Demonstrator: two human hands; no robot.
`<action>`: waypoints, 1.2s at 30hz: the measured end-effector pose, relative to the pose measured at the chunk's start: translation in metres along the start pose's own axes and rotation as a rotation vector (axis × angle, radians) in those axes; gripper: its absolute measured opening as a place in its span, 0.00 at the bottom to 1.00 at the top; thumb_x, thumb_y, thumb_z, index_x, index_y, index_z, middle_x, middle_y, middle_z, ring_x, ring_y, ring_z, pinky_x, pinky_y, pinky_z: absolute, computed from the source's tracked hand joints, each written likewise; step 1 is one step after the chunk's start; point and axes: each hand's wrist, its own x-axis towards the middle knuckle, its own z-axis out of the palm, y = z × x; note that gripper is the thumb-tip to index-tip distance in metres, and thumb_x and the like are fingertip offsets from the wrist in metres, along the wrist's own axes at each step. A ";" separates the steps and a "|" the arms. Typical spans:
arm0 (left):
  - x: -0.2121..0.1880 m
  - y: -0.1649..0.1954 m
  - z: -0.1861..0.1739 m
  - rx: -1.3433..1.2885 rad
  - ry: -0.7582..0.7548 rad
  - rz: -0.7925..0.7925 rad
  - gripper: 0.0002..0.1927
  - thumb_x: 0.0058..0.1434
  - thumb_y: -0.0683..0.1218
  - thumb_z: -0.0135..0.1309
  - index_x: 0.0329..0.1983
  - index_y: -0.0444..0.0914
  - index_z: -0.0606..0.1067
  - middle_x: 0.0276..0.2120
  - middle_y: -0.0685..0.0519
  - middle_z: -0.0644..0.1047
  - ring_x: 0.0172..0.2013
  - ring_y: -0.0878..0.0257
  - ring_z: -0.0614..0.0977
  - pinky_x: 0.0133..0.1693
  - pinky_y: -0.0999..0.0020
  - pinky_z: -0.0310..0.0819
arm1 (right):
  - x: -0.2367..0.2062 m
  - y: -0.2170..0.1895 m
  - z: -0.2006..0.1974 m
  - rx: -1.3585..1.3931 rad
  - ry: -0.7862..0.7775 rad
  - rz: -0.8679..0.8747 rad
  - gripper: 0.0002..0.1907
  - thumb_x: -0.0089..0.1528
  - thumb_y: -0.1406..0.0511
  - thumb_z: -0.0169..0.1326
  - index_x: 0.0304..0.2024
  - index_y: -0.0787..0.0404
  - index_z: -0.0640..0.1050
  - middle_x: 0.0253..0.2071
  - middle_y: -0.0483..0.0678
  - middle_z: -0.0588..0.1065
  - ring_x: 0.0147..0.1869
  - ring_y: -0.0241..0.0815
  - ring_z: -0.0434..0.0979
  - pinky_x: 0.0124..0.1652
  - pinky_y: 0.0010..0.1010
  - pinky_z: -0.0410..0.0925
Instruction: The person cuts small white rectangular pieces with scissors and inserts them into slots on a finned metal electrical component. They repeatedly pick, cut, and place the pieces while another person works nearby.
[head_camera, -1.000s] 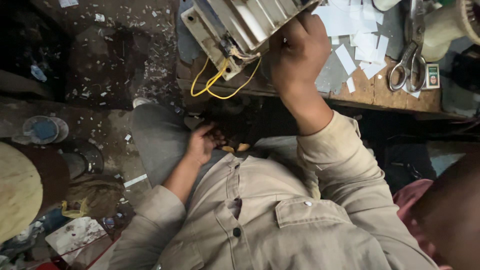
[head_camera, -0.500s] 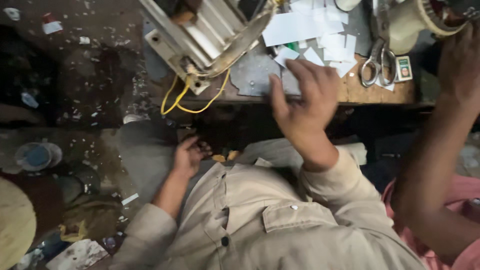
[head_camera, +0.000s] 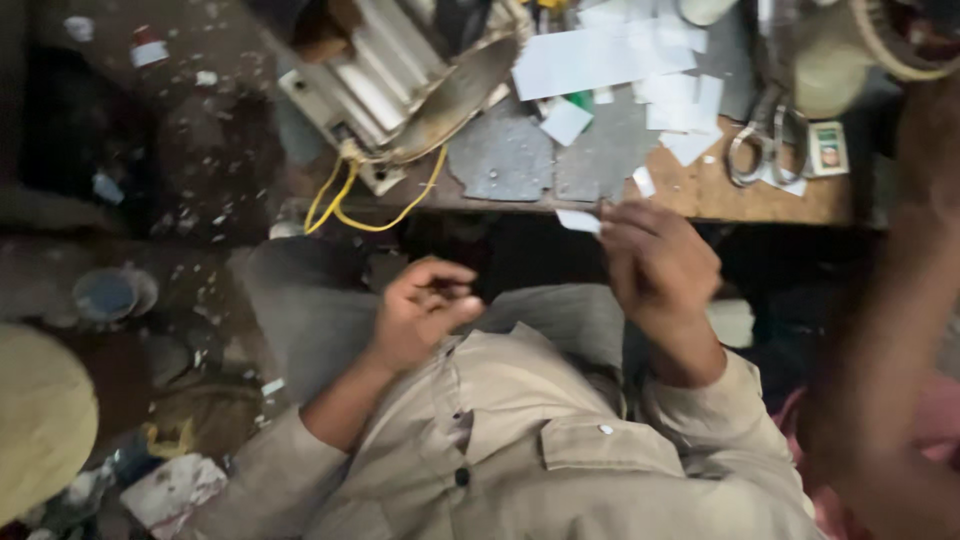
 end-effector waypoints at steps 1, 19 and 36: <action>-0.001 0.023 0.011 0.198 0.048 0.131 0.17 0.61 0.38 0.65 0.52 0.33 0.77 0.42 0.50 0.78 0.41 0.62 0.80 0.43 0.70 0.77 | -0.003 -0.002 0.002 0.111 0.056 0.084 0.06 0.66 0.78 0.62 0.43 0.67 0.78 0.45 0.55 0.81 0.51 0.47 0.84 0.47 0.32 0.76; -0.008 0.116 0.026 0.563 0.232 0.202 0.08 0.64 0.37 0.60 0.47 0.33 0.80 0.40 0.49 0.83 0.37 0.67 0.85 0.37 0.75 0.79 | -0.029 -0.023 0.054 0.653 -0.113 0.390 0.08 0.61 0.75 0.63 0.44 0.67 0.81 0.45 0.54 0.81 0.49 0.42 0.83 0.49 0.28 0.76; -0.018 0.115 0.002 -0.204 0.190 -0.223 0.07 0.68 0.32 0.52 0.48 0.28 0.74 0.30 0.44 0.79 0.26 0.60 0.82 0.27 0.65 0.79 | -0.009 -0.021 0.070 0.615 -0.108 -0.325 0.13 0.60 0.72 0.70 0.42 0.68 0.78 0.45 0.58 0.77 0.46 0.53 0.82 0.44 0.37 0.77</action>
